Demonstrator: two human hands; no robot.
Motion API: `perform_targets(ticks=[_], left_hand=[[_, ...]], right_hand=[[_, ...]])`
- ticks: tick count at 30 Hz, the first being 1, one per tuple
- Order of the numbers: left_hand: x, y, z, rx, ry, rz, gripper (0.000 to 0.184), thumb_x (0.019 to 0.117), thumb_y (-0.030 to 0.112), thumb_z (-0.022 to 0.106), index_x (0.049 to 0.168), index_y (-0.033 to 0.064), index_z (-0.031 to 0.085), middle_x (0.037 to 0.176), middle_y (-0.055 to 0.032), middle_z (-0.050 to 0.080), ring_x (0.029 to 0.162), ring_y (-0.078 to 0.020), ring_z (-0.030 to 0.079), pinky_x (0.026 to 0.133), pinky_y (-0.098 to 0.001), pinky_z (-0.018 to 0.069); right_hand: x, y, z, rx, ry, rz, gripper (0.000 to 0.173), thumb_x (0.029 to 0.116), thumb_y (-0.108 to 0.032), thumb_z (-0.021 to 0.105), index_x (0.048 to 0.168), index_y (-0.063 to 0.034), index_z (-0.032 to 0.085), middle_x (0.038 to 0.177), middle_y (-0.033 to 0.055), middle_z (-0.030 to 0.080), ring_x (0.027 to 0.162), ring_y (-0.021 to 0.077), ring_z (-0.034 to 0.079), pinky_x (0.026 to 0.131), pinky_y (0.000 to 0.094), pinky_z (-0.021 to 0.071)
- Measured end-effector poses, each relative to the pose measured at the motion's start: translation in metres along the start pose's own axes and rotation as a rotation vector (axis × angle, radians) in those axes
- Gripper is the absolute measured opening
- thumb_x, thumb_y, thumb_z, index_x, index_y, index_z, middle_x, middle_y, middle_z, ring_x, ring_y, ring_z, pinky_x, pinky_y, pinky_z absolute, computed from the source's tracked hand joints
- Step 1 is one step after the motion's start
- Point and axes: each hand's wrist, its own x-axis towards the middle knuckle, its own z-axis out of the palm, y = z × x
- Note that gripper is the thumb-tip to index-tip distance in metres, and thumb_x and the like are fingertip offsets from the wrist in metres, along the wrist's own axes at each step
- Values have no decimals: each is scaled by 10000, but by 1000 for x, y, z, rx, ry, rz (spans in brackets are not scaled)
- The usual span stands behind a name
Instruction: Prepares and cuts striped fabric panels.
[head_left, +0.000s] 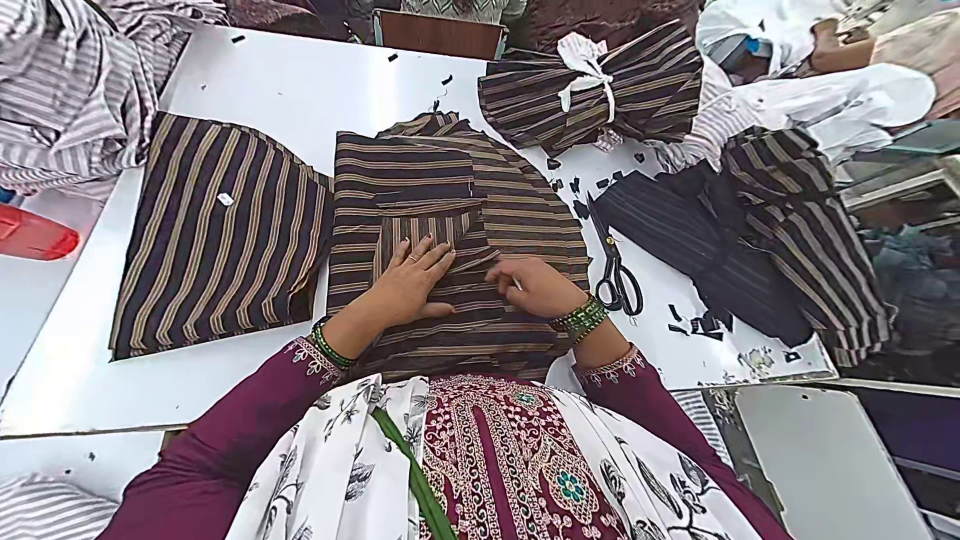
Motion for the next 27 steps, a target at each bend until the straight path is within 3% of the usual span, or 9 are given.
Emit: perform_targets(ticks=[2,4,8,12,14,16,18,23,27], left_hand=[[3,4,-2,-15,-91,-31,1003,896,668,633,1620,70,279,1707,-142,193,1587,-359,104,1216,-670,48],[8,9,-3,-45,-96,-10,1050,871,675,656,1616,45,270,1700,-162,204,1585,-354,120,1224,-652,65],[17,9,9,-274,144,52,931,967,617,542,1573,-52,313,1631,-221,344,1543,-354,281,1239,-595,162],[14,6,23,-398,363,24,807,1049,534,381,1587,-55,265,1644,-213,321,1538,-316,304,1245,-484,246],[11,3,26,-362,380,29,714,1068,419,380,1580,-68,272,1653,-220,295,1548,-315,280,1252,-462,234],[12,0,31,-208,365,95,631,1064,354,413,1516,-86,405,1609,-243,373,1526,-369,319,1233,-546,240],[12,4,25,-84,196,116,578,1078,383,375,1501,7,490,1630,-153,383,1549,-347,272,1226,-620,175],[16,12,8,-59,-63,117,588,1098,383,349,1594,69,356,1688,-102,275,1589,-321,131,1234,-632,34],[16,9,11,-73,-15,127,618,1084,394,377,1592,43,346,1678,-124,293,1582,-323,170,1238,-619,72]], right_hand=[[-9,13,-4,-2,132,25,267,955,5,509,1103,28,729,1053,186,722,1031,312,683,951,506,519],[-12,25,3,-18,394,-61,163,918,-1,587,937,17,748,963,166,705,913,280,673,815,461,540],[6,28,20,-202,522,-186,155,907,-9,670,1015,11,780,1081,198,712,959,343,714,808,508,591],[17,41,31,-327,685,-303,118,865,-28,668,886,23,771,975,195,724,853,339,723,694,469,590],[18,47,34,-362,727,-333,117,852,-37,668,859,17,772,948,191,729,841,330,728,680,448,592],[19,53,36,-379,699,-344,113,854,-31,668,843,20,769,943,197,729,850,341,732,691,459,599],[20,52,33,-391,644,-321,121,868,-29,660,822,21,760,942,194,725,840,345,729,681,468,598],[13,33,30,-298,641,-104,163,908,-20,622,955,20,773,985,215,690,799,349,704,659,486,581],[17,19,35,-295,687,-140,309,874,-29,648,1161,-31,760,1003,212,672,738,321,683,598,456,568]])
